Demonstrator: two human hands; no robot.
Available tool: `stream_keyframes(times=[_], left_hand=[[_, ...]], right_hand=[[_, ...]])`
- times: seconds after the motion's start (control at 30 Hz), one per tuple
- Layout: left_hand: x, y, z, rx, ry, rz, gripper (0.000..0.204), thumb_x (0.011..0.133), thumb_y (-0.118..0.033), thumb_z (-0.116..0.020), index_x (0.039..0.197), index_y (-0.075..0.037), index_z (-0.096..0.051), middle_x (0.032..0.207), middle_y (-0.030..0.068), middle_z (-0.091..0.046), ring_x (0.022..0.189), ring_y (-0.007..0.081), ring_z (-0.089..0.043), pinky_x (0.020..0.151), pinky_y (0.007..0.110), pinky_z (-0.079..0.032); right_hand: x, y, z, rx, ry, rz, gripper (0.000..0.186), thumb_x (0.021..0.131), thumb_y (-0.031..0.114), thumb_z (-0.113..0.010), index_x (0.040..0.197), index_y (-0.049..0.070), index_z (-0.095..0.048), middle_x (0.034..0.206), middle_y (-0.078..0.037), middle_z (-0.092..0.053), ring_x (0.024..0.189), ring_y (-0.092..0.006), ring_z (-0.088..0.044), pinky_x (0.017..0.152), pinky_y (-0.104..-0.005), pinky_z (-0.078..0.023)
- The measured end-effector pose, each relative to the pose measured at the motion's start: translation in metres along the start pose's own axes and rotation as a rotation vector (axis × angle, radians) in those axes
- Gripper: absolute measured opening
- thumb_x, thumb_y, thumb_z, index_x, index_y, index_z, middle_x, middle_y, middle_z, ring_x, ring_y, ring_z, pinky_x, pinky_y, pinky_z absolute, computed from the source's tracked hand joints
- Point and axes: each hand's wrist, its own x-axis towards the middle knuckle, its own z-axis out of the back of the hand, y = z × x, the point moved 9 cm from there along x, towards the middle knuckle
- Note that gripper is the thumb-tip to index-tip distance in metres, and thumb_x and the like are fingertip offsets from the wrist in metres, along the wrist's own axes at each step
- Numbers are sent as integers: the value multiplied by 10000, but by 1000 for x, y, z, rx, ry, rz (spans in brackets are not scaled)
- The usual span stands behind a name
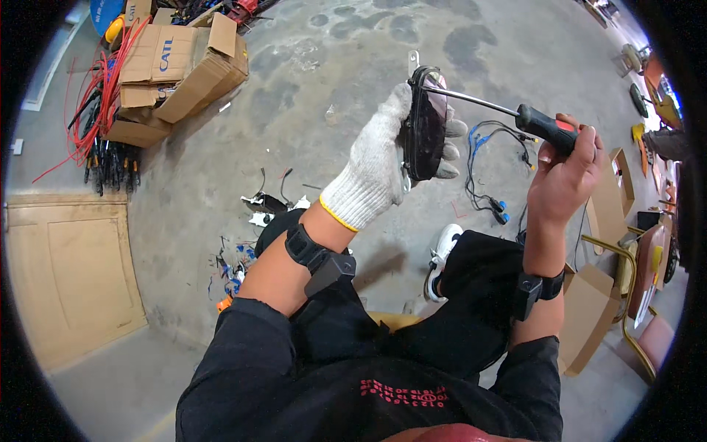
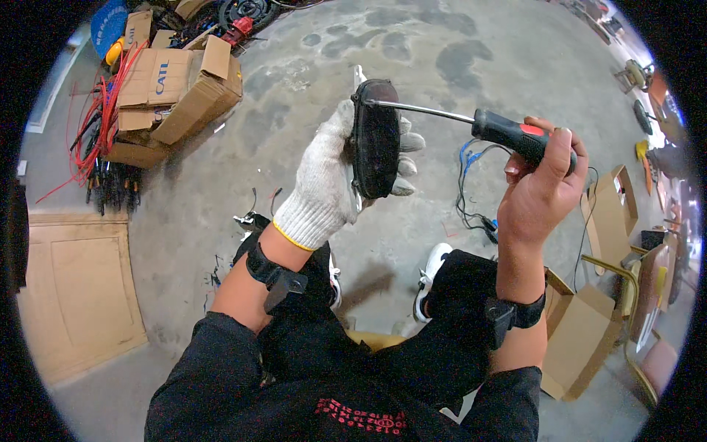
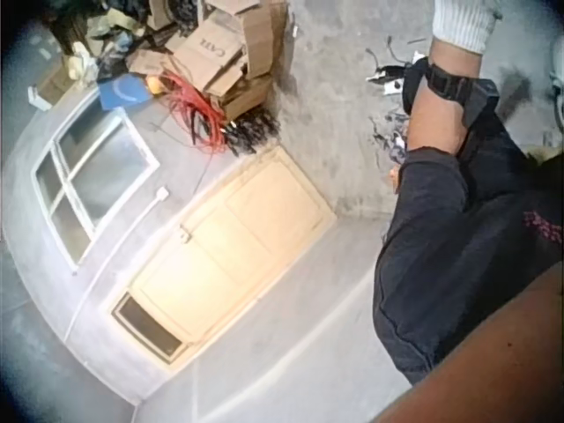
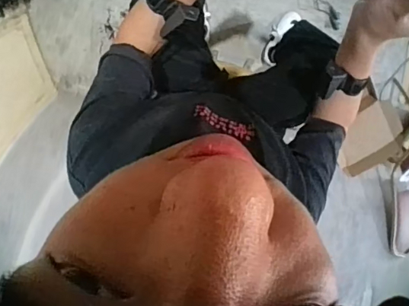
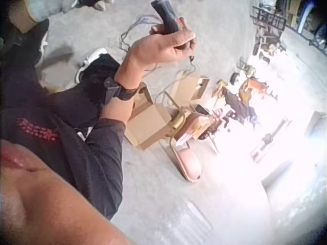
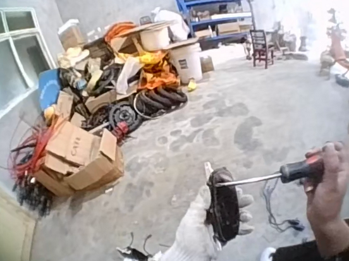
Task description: Using pliers and a screwdriver to repair or assemble an electronic component.
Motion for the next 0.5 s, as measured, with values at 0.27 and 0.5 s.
stream_keyframes(times=[0.27,0.5], left_hand=[[-7,-2,18,194,-196,-46,690,976,-628,-321,1140,-3,-565,896,161,-677,760,248,-680,671,401,-591],[-10,-3,18,189,-222,-45,654,964,-609,-402,1117,4,-571,873,157,-670,745,248,-678,671,388,-594]], right_hand=[[-4,1,-6,-25,12,21,314,983,304,-574,1066,15,-482,930,-156,-681,546,-106,-540,456,-224,-421],[-7,3,-6,-70,22,1,307,980,311,-577,1044,20,-504,925,-135,-686,546,-99,-539,458,-217,-420]])
